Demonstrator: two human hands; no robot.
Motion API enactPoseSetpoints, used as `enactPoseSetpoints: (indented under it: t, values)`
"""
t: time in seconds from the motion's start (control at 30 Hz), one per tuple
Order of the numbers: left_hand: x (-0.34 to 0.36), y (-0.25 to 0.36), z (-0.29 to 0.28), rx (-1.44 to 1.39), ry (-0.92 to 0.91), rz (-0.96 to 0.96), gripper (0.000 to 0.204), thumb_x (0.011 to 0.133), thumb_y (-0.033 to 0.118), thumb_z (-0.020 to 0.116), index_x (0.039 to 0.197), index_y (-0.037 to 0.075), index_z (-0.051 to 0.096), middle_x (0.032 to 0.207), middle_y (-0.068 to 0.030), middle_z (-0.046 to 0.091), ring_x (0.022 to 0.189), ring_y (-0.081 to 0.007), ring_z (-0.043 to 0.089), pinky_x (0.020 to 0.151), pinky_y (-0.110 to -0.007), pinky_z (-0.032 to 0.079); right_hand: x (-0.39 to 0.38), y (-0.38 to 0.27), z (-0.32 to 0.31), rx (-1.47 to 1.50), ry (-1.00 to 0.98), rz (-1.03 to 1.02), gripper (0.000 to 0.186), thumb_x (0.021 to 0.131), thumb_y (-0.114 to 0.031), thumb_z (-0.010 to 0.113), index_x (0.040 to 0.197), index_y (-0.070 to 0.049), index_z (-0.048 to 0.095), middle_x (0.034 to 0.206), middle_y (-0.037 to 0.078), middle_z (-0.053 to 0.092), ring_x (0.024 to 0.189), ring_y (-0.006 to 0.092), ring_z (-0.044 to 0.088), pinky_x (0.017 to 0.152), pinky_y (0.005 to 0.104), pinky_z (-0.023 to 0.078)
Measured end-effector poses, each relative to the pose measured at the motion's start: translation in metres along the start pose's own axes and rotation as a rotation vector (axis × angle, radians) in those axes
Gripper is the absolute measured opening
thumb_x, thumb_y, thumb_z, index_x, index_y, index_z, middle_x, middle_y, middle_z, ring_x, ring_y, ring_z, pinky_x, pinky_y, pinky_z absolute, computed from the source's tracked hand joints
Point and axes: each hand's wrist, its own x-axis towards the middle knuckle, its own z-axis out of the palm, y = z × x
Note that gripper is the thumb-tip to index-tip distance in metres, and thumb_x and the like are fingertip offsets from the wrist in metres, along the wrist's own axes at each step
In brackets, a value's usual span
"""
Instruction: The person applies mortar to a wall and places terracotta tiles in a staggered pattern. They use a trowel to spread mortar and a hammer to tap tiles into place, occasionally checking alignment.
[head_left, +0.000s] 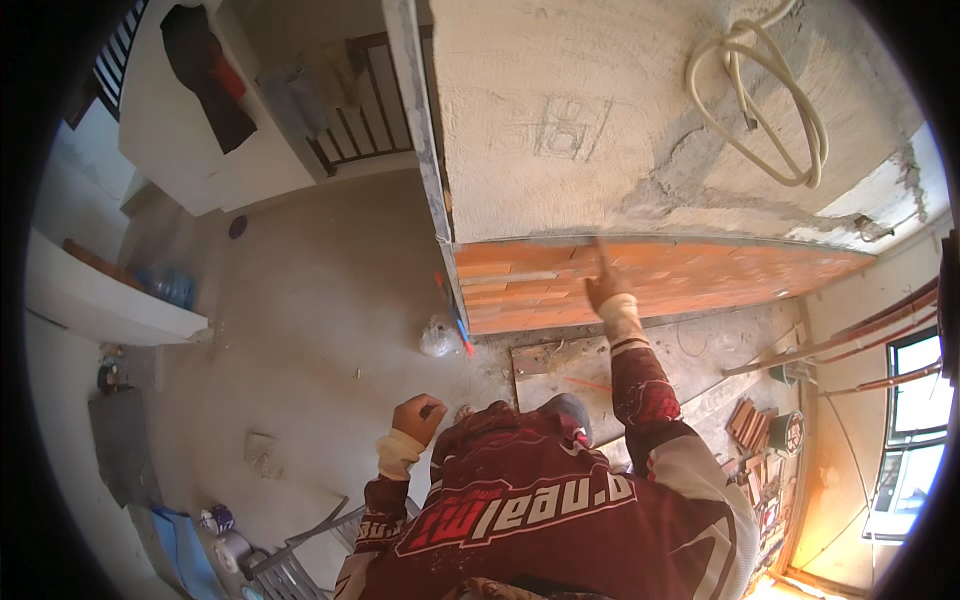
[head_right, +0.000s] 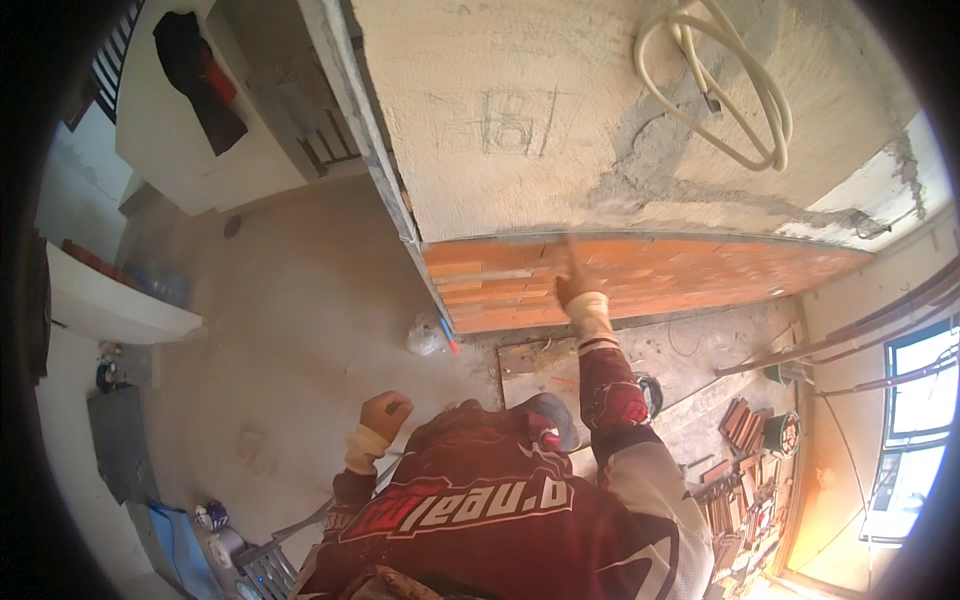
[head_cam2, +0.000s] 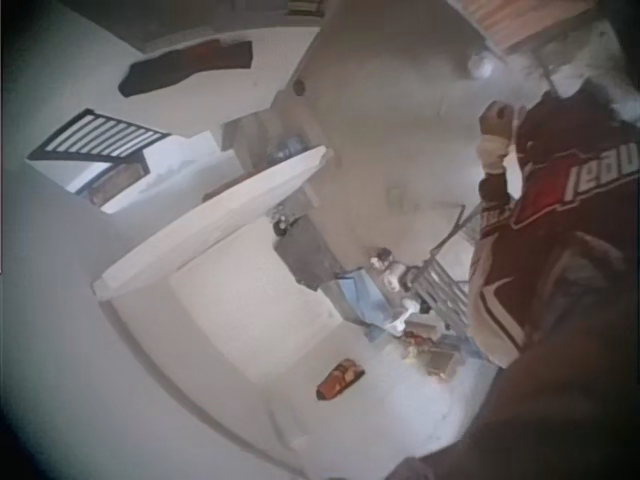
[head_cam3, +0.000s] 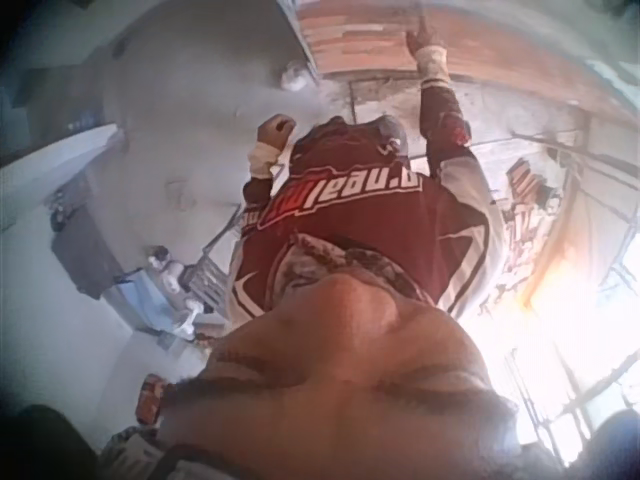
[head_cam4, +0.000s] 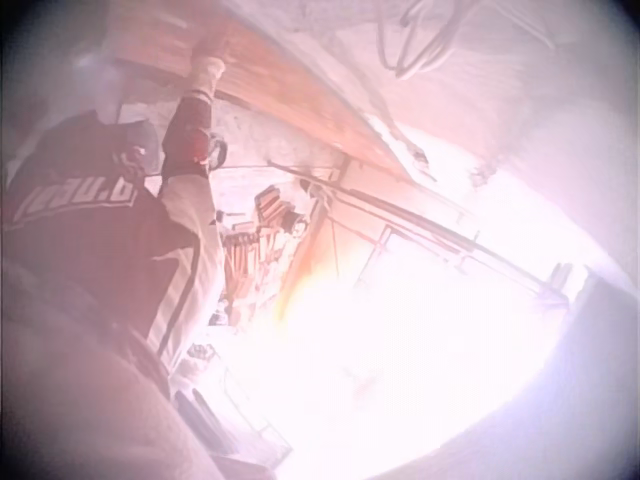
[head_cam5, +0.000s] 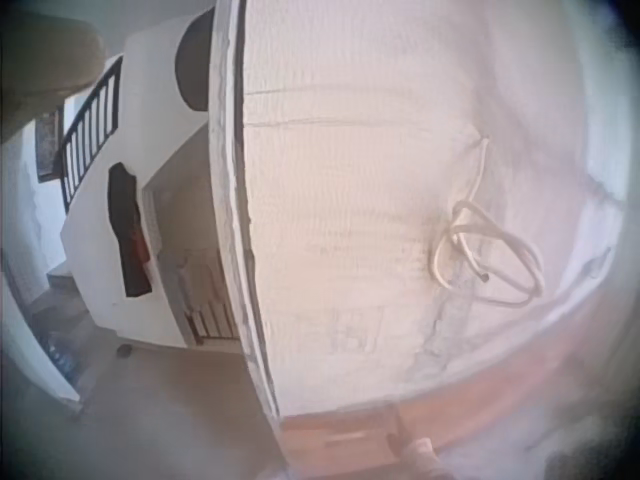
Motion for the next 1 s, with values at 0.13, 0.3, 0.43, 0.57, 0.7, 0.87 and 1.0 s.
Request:
enactPoseSetpoints:
  t: [0.13, 0.3, 0.43, 0.57, 0.7, 0.87, 1.0]
  values:
    - [0.019, -0.016, -0.023, -0.004, -0.019, -0.007, 0.016, 0.082, 0.018, 0.066, 0.085, 0.002, 0.066, 0.078, -0.0096, 0.067, 0.069, -0.0171, 0.063, 0.067, -0.030, 0.050, 0.011, 0.036, -0.010, 0.030, 0.157, -0.008, 0.074, 0.089, -0.024, 0.058, 0.149, -0.025, 0.016, 0.119, 0.025, 0.057, 0.102, 0.0376, 0.060, 0.088, 0.0476, 0.048]
    - [0.036, -0.016, -0.014, -0.055, -0.033, 0.095, 0.016, 0.081, 0.019, 0.066, 0.084, 0.002, 0.066, 0.076, -0.0106, 0.067, 0.069, -0.0186, 0.064, 0.065, -0.031, 0.050, -0.017, -0.065, 0.034, 0.081, -0.028, -0.219, 0.072, 0.088, -0.028, 0.057, 0.148, -0.022, 0.018, 0.116, 0.023, 0.058, 0.104, 0.0405, 0.058, 0.089, 0.0474, 0.047]
    - [0.037, 0.016, -0.006, -0.123, -0.148, -0.002, 0.019, 0.081, 0.020, 0.066, 0.084, 0.002, 0.065, 0.077, -0.0117, 0.067, 0.069, -0.0202, 0.065, 0.065, -0.031, 0.051, -0.028, -0.134, 0.065, 0.027, -0.120, -0.348, 0.072, 0.088, -0.029, 0.055, 0.148, -0.023, 0.017, 0.115, 0.023, 0.058, 0.104, 0.0413, 0.058, 0.089, 0.0480, 0.047]
    - [0.022, -0.006, 0.005, -0.040, -0.136, 0.027, 0.023, 0.081, 0.025, 0.065, 0.086, 0.002, 0.066, 0.077, -0.0113, 0.067, 0.069, -0.0208, 0.064, 0.066, -0.032, 0.051, -0.034, -0.186, 0.063, 0.007, -0.238, -0.420, 0.075, 0.086, -0.028, 0.057, 0.148, -0.025, 0.015, 0.113, 0.023, 0.059, 0.103, 0.0406, 0.059, 0.088, 0.0483, 0.048]
    - [0.005, 0.001, 0.002, -0.029, -0.131, -0.051, 0.024, 0.081, 0.026, 0.064, 0.085, 0.002, 0.066, 0.077, -0.0113, 0.068, 0.070, -0.0208, 0.064, 0.067, -0.032, 0.050, -0.023, -0.187, 0.065, -0.104, -0.260, -0.394, 0.075, 0.086, -0.028, 0.056, 0.148, -0.030, 0.014, 0.111, 0.022, 0.061, 0.103, 0.0400, 0.059, 0.088, 0.0485, 0.048]
    - [-0.013, -0.006, 0.007, -0.068, -0.048, -0.081, 0.024, 0.081, 0.026, 0.064, 0.085, 0.002, 0.067, 0.077, -0.0117, 0.068, 0.070, -0.0196, 0.065, 0.067, -0.031, 0.051, -0.017, -0.157, 0.055, -0.116, -0.217, -0.332, 0.079, 0.086, -0.030, 0.059, 0.149, -0.029, 0.011, 0.110, 0.024, 0.061, 0.102, 0.0418, 0.059, 0.089, 0.0491, 0.046]
    - [-0.019, -0.019, 0.025, -0.030, 0.000, -0.103, 0.023, 0.081, 0.025, 0.064, 0.085, 0.002, 0.067, 0.078, -0.0126, 0.069, 0.070, -0.0197, 0.066, 0.066, -0.032, 0.052, -0.015, -0.098, 0.030, -0.228, -0.137, -0.271, 0.080, 0.088, -0.030, 0.058, 0.149, -0.034, 0.005, 0.112, 0.021, 0.062, 0.102, 0.0401, 0.060, 0.087, 0.0486, 0.048]
